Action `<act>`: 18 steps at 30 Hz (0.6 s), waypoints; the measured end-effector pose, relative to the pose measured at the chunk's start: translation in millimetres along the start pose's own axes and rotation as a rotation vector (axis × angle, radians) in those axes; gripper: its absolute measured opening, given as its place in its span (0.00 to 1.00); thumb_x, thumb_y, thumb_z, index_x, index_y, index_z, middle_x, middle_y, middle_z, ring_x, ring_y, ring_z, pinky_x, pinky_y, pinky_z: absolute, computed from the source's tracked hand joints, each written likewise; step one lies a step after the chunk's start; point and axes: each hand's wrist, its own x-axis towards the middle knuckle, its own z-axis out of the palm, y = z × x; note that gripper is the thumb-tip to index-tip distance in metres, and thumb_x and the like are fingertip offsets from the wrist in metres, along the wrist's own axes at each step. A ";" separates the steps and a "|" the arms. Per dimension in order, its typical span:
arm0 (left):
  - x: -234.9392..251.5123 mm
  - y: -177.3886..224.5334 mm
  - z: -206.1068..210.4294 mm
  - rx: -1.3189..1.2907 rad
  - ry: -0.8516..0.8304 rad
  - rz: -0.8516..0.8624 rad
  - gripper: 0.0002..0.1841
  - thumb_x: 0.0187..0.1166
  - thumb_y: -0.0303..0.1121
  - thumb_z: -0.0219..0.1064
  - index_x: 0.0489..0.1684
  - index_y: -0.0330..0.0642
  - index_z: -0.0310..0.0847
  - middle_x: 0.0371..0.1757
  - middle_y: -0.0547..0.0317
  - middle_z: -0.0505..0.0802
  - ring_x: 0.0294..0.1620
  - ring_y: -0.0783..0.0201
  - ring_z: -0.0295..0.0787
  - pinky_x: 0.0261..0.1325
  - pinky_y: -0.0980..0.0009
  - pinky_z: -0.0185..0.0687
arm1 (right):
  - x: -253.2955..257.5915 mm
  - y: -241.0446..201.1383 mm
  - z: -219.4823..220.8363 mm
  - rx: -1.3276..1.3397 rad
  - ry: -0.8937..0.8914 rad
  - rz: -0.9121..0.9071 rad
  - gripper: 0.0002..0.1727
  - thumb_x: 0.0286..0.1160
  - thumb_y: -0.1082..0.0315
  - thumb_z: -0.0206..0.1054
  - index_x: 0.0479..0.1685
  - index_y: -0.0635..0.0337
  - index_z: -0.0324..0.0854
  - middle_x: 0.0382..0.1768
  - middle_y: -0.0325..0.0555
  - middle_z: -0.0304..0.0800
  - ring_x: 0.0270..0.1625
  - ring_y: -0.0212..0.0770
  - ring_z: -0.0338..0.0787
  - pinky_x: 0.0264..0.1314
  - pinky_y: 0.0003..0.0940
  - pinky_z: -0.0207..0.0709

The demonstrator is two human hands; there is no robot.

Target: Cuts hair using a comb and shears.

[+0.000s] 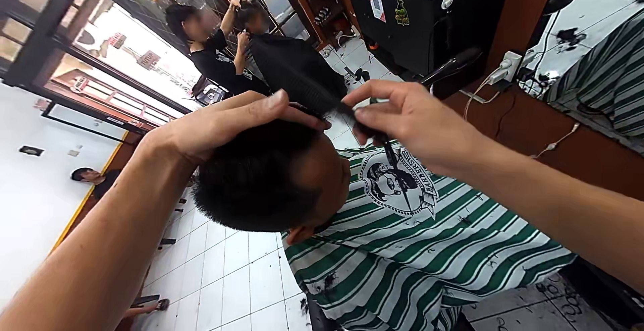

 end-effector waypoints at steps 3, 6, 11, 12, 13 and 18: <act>-1.7 7.9 20.3 -0.130 0.278 -0.131 0.26 0.91 0.57 0.43 0.47 0.60 0.90 0.44 0.74 0.97 0.46 0.79 0.93 0.48 0.78 0.91 | -8.7 -3.9 16.9 -0.208 -0.051 -0.144 0.11 0.88 0.72 0.59 0.59 0.59 0.84 0.32 0.37 0.92 0.29 0.24 0.88 0.31 0.19 0.81; 2.1 7.8 17.0 -0.167 0.271 -0.185 0.31 0.92 0.42 0.34 0.58 0.45 0.92 0.59 0.58 0.96 0.59 0.65 0.93 0.62 0.68 0.87 | -12.5 -2.4 -3.0 -0.026 0.015 -0.011 0.15 0.85 0.73 0.56 0.64 0.58 0.84 0.45 0.41 0.95 0.38 0.29 0.89 0.36 0.25 0.81; 2.7 9.2 11.3 -0.166 0.194 -0.203 0.30 0.90 0.38 0.34 0.64 0.46 0.90 0.63 0.58 0.95 0.60 0.64 0.92 0.61 0.68 0.88 | -9.5 41.1 -73.9 0.520 0.593 0.120 0.19 0.87 0.71 0.41 0.62 0.61 0.78 0.50 0.40 0.93 0.51 0.34 0.94 0.59 0.30 0.86; 3.2 9.9 10.7 -0.163 0.197 -0.211 0.30 0.89 0.38 0.35 0.63 0.46 0.90 0.63 0.58 0.95 0.60 0.64 0.92 0.60 0.68 0.88 | -8.0 52.0 -78.1 0.444 0.643 0.144 0.16 0.87 0.73 0.46 0.62 0.61 0.78 0.44 0.38 0.92 0.44 0.32 0.94 0.54 0.28 0.88; 4.0 10.6 10.3 -0.167 0.196 -0.220 0.30 0.89 0.37 0.35 0.62 0.46 0.91 0.63 0.58 0.95 0.60 0.64 0.92 0.60 0.67 0.88 | -7.3 61.1 -78.3 0.328 0.641 0.168 0.15 0.84 0.75 0.51 0.62 0.62 0.77 0.39 0.36 0.90 0.38 0.32 0.93 0.49 0.28 0.90; 8.8 16.0 13.8 -0.174 0.251 -0.264 0.29 0.88 0.36 0.37 0.59 0.45 0.92 0.59 0.56 0.96 0.54 0.64 0.95 0.55 0.68 0.90 | -2.1 83.2 -49.8 -0.730 0.560 -0.226 0.16 0.78 0.76 0.60 0.61 0.71 0.80 0.47 0.55 0.92 0.46 0.43 0.94 0.49 0.38 0.88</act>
